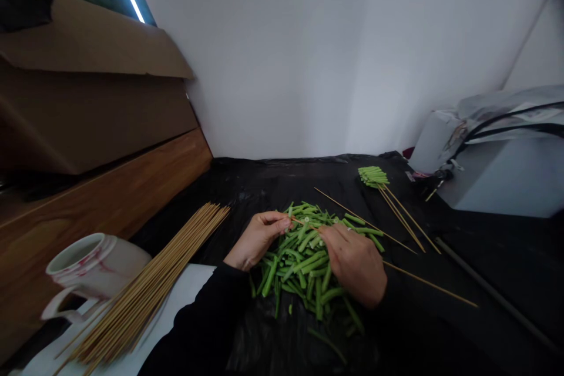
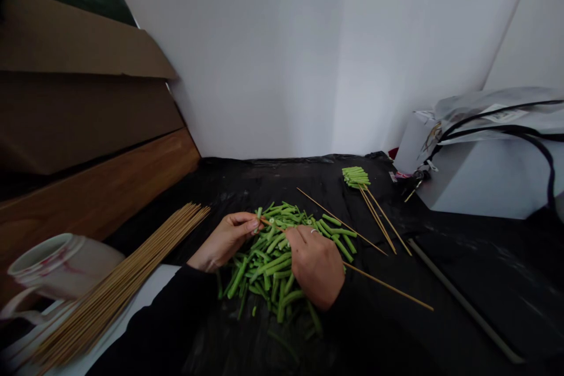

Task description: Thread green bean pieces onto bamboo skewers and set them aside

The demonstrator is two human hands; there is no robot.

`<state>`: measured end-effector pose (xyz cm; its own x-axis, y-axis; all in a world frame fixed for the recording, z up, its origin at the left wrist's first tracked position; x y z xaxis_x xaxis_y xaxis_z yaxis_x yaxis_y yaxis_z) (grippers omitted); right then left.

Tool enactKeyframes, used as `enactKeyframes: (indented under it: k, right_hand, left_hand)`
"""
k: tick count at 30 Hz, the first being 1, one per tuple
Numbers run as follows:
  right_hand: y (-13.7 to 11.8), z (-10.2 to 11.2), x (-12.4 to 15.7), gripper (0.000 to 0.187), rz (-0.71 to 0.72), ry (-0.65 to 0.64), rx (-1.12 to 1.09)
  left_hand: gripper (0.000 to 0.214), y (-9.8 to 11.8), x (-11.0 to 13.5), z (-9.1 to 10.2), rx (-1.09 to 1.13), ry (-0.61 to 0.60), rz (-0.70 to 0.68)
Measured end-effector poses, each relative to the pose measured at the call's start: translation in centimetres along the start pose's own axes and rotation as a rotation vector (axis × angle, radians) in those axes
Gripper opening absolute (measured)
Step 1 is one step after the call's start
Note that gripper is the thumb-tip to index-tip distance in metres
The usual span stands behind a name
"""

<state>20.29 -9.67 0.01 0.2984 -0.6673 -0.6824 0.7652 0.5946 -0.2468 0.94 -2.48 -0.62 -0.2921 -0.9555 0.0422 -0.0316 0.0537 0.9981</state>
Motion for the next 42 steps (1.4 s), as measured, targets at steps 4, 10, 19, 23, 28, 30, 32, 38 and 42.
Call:
enactKeyframes:
  k: [4,10,19,23,28,30,32,38,42]
  right_hand:
    - [-0.02,-0.13,0.05,0.026,-0.035,-0.054,0.009]
    - [-0.06,0.02,0.0,0.027,-0.04,-0.069,-0.007]
    - [-0.13,0.04,0.01,0.027,-0.018,0.002,-0.05]
    - [-0.12,-0.08,0.0,0.026,-0.037,-0.037,-0.078]
    - [-0.05,-0.22,0.03,0.026,-0.058,-0.069,-0.106]
    - [-0.07,-0.2,0.05,0.026,-0.048,-0.051,-0.103]
    - [-0.12,-0.15,0.05,0.025,-0.036,-0.027,-0.098]
    - [-0.23,-0.09,0.01,0.027,-0.035,-0.007,-0.11]
    - [-0.34,-0.1,0.02,0.027,-0.042,-0.022,-0.111]
  left_hand:
    - [0.024,0.32,0.02,-0.13,0.021,0.01,0.011]
    - [0.022,0.22,-0.09,0.01,-0.061,0.027,-0.021]
    - [0.02,0.07,-0.13,0.02,-0.075,0.019,-0.028]
    - [0.021,0.17,-0.1,-0.09,-0.045,0.009,-0.028]
    - [0.022,0.36,0.08,-0.32,-0.001,0.009,0.002]
    - [0.022,0.45,0.16,-0.39,-0.001,0.008,0.012]
    - [0.023,0.5,0.22,-0.43,-0.001,-0.003,0.023]
    - [0.023,0.39,0.23,-0.39,0.01,-0.017,0.029]
    - [0.023,0.39,0.25,-0.39,0.012,-0.02,0.023]
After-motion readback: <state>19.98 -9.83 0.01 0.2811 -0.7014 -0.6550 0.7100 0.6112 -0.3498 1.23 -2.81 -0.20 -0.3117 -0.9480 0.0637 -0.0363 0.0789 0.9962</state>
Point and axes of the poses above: each hand's wrist, its own x-axis away from the middle knuckle, its own z-axis out of the back of the hand, y = z × x, the point moved 2 cm from there along -x, towards the middle knuckle, and after that the axes turned 11 degrees about -x, right-handed, at the moved point
